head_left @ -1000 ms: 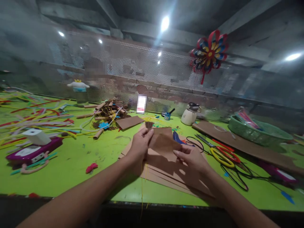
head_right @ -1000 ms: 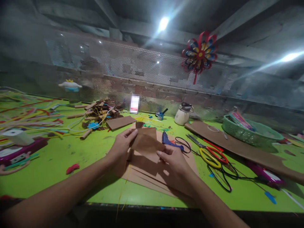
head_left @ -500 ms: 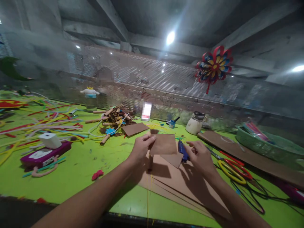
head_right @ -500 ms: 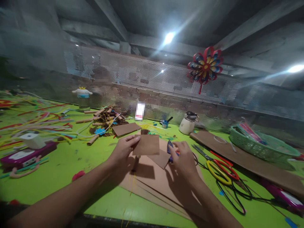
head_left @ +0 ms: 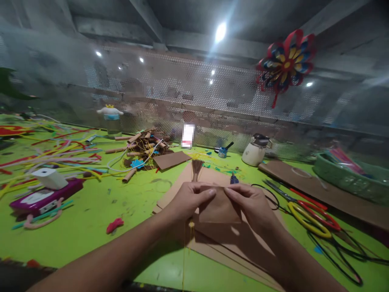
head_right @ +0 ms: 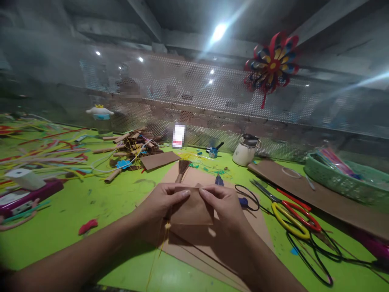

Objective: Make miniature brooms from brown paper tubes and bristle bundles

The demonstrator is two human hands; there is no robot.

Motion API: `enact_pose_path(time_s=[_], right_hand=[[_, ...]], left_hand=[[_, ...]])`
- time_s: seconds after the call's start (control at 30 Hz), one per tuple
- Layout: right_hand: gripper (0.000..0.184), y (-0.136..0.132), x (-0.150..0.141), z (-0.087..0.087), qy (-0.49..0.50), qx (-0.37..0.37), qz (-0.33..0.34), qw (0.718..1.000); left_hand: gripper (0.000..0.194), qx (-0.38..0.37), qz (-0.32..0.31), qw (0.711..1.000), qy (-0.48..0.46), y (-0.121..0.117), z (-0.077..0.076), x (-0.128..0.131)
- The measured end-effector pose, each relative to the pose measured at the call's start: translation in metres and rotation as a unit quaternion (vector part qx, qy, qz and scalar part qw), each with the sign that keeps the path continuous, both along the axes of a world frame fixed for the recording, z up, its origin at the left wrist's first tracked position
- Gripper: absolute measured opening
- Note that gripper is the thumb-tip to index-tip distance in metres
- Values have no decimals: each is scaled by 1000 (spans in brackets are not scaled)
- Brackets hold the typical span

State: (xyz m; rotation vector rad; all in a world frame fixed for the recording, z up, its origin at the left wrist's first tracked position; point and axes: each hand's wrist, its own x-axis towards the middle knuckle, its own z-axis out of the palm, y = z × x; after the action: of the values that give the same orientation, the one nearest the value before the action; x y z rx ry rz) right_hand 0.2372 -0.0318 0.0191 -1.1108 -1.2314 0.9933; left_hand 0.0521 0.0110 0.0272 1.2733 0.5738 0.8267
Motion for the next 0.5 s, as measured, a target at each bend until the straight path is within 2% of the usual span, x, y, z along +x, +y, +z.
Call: enact_pose_path(time_s=[0.1,0.27,0.5], right_hand=[[20,-6,-3,0,6,-4,-3,1000],[18,-13,-6,1,73,-26,18,997],[13,-14,-5,5,57,-35,-23,998]], left_hand=[[31,22,0,999,31,-1,-1,2],[20,44,4,999,23,-6,1,4],[20,2,23,999,31,-13,3,3]])
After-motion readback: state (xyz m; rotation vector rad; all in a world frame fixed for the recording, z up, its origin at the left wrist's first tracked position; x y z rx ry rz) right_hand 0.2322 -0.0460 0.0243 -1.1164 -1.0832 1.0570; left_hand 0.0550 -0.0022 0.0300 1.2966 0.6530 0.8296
